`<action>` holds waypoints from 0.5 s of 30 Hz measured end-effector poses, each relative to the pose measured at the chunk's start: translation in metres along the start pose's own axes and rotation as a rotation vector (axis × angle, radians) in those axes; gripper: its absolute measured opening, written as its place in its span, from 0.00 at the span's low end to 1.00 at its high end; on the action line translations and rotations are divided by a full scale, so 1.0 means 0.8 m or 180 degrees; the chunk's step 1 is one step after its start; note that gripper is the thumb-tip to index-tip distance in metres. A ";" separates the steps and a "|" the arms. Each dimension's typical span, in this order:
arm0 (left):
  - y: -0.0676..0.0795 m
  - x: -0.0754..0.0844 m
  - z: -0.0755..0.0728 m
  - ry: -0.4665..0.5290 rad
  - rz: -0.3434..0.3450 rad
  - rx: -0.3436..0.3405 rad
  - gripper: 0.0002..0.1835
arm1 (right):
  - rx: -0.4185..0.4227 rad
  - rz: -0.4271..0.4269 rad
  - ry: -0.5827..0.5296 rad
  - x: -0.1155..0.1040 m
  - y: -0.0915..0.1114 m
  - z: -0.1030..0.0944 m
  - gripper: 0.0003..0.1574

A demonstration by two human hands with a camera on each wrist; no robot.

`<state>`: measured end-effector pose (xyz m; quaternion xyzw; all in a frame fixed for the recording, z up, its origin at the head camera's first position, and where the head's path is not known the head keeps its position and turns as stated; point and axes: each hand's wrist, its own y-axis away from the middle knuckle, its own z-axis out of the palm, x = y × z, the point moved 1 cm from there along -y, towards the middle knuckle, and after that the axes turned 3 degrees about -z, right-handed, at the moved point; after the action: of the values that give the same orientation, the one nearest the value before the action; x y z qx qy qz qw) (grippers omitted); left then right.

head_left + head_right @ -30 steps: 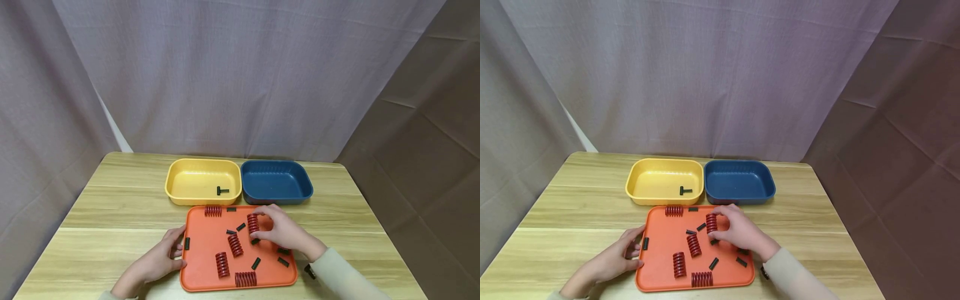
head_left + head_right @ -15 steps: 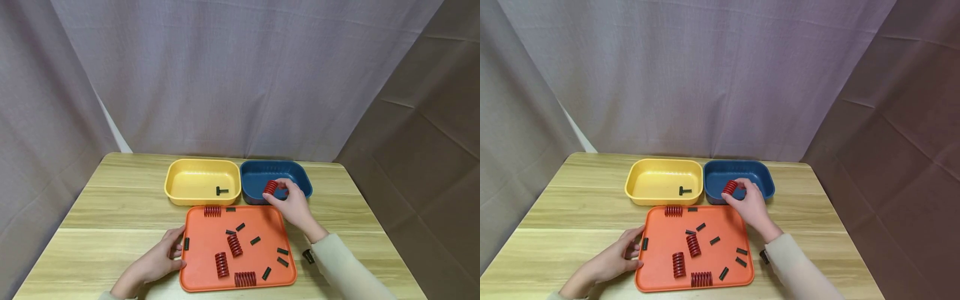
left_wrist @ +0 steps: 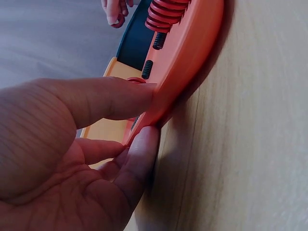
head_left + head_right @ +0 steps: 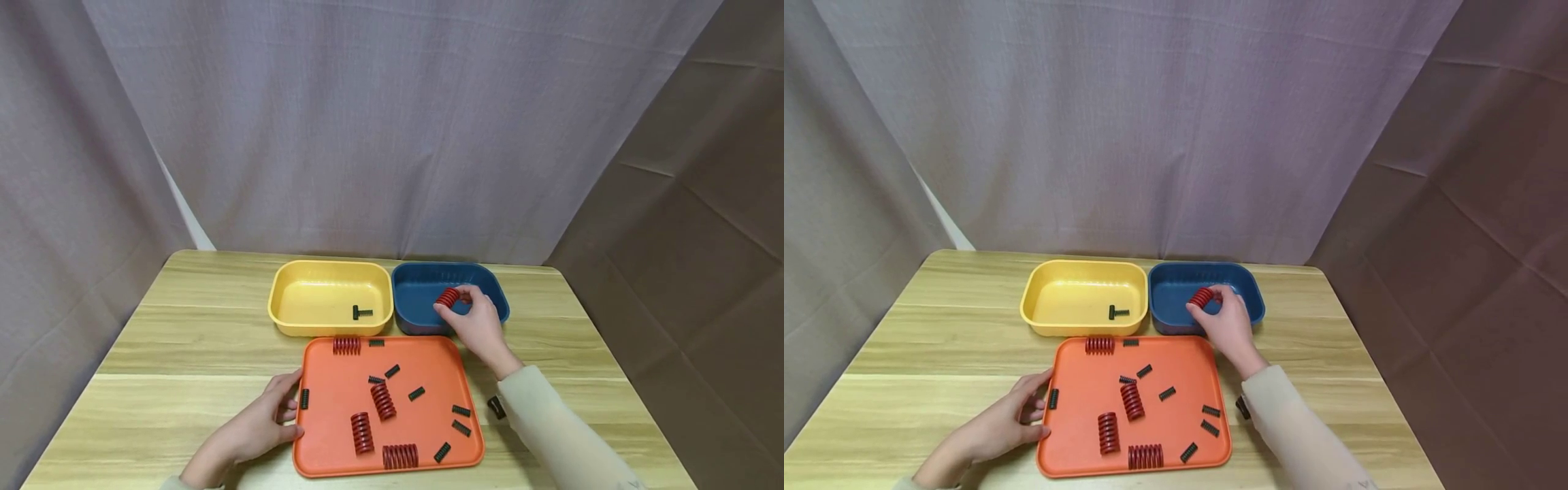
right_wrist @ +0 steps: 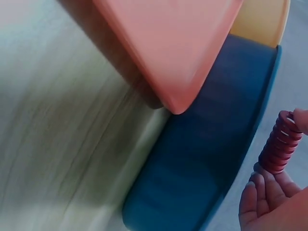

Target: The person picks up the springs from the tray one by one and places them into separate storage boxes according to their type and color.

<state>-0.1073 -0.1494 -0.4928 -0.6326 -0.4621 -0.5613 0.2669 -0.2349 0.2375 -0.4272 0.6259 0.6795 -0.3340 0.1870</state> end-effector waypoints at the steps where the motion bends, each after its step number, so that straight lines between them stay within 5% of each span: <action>1: 0.000 0.000 0.000 -0.0003 -0.0003 0.0000 0.52 | 0.0018 0.0018 0.0014 0.002 -0.002 0.002 0.41; 15: 0.001 0.002 0.000 -0.0075 -0.0016 -0.0015 0.52 | 0.0066 0.0103 0.0221 0.015 -0.014 0.017 0.40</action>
<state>-0.1065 -0.1497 -0.4912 -0.6386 -0.4655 -0.5556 0.2586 -0.2494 0.2370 -0.4422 0.6499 0.6719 -0.3160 0.1622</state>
